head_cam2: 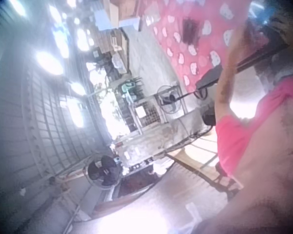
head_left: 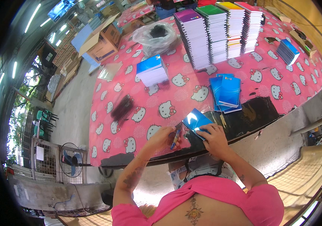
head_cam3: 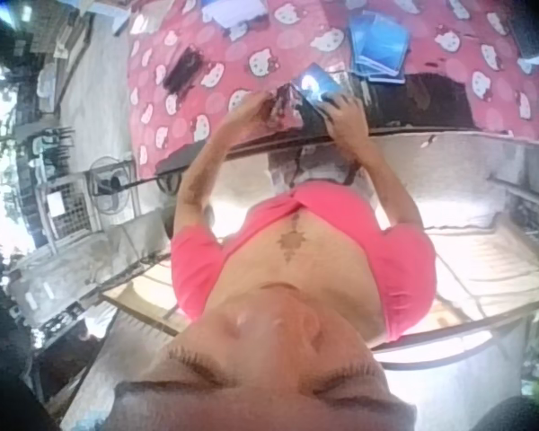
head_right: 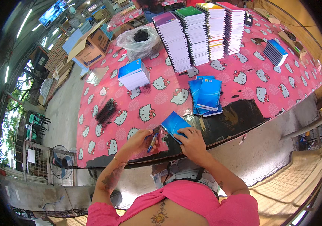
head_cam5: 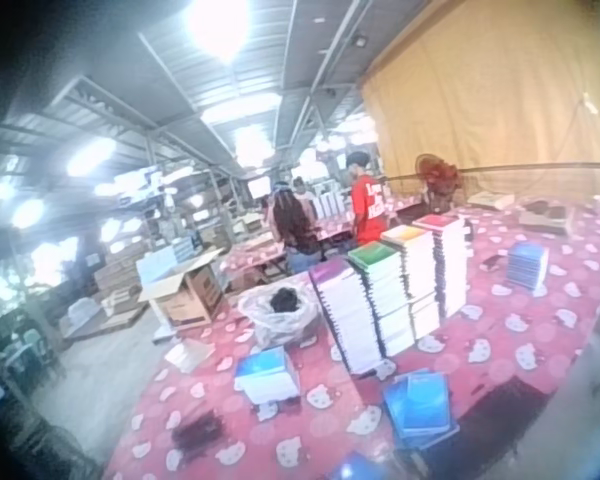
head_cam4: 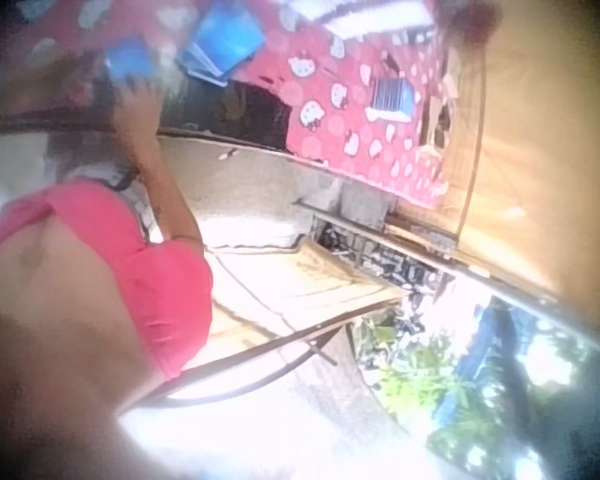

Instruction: The person wraps blue spiral-bound notebooks in clear plastic sleeves at a table. They pick up a notebook, slide it into a sleeve, and place the wrapped item on a growing stack. The workspace includes stacks of notebooks and plastic sleeves on a pink Hello Kitty tablecloth.

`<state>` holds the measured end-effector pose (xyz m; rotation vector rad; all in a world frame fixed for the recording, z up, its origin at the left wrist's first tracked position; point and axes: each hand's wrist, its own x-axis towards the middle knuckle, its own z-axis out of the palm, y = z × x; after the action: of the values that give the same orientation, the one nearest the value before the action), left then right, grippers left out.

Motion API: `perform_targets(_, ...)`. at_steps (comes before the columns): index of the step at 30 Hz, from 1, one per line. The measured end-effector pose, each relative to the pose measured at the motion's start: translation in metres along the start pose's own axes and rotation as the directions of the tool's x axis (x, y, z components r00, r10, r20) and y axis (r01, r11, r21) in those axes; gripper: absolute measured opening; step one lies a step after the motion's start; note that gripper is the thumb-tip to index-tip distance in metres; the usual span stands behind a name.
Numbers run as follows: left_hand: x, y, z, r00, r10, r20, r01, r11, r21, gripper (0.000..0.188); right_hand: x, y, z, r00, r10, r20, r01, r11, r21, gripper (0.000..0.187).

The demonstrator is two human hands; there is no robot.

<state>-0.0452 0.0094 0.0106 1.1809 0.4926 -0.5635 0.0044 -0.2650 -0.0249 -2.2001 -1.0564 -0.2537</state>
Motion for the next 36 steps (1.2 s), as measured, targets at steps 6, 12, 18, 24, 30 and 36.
perform_targets(6,-0.015,0.002,0.036,0.774,0.628,0.082,0.089,-0.236,0.968,0.037,0.002,0.001,-0.002,1.0,0.004,0.019,-0.003,1.0,-0.007,0.042)
perform_targets(12,0.008,0.006,-0.049,0.556,0.823,0.118,-0.091,-0.081,0.993,0.035,0.002,-0.001,-0.002,1.0,0.007,-0.006,-0.007,1.0,0.008,0.045)
perform_targets(18,0.043,0.018,-0.111,0.347,0.92,-0.181,0.236,0.101,0.967,0.032,0.002,-0.001,0.0,1.0,0.003,-0.017,-0.002,1.0,0.013,0.045)
perform_targets(24,0.102,0.084,-0.091,0.352,0.881,-0.316,-0.37,0.441,0.818,0.03,0.003,-0.003,-0.003,1.0,0.0,-0.014,0.0,1.0,0.024,0.045)
perform_targets(30,0.119,0.078,-0.082,0.438,0.834,-0.335,-0.264,0.475,0.839,0.035,0.002,0.009,-0.026,0.928,0.299,-0.221,-0.149,0.844,0.514,0.03)
perform_targets(36,0.126,0.054,-0.121,0.318,0.903,-0.288,-0.466,0.414,0.782,0.039,0.044,0.017,-0.073,0.836,0.109,-0.538,-0.054,0.992,0.117,0.037)
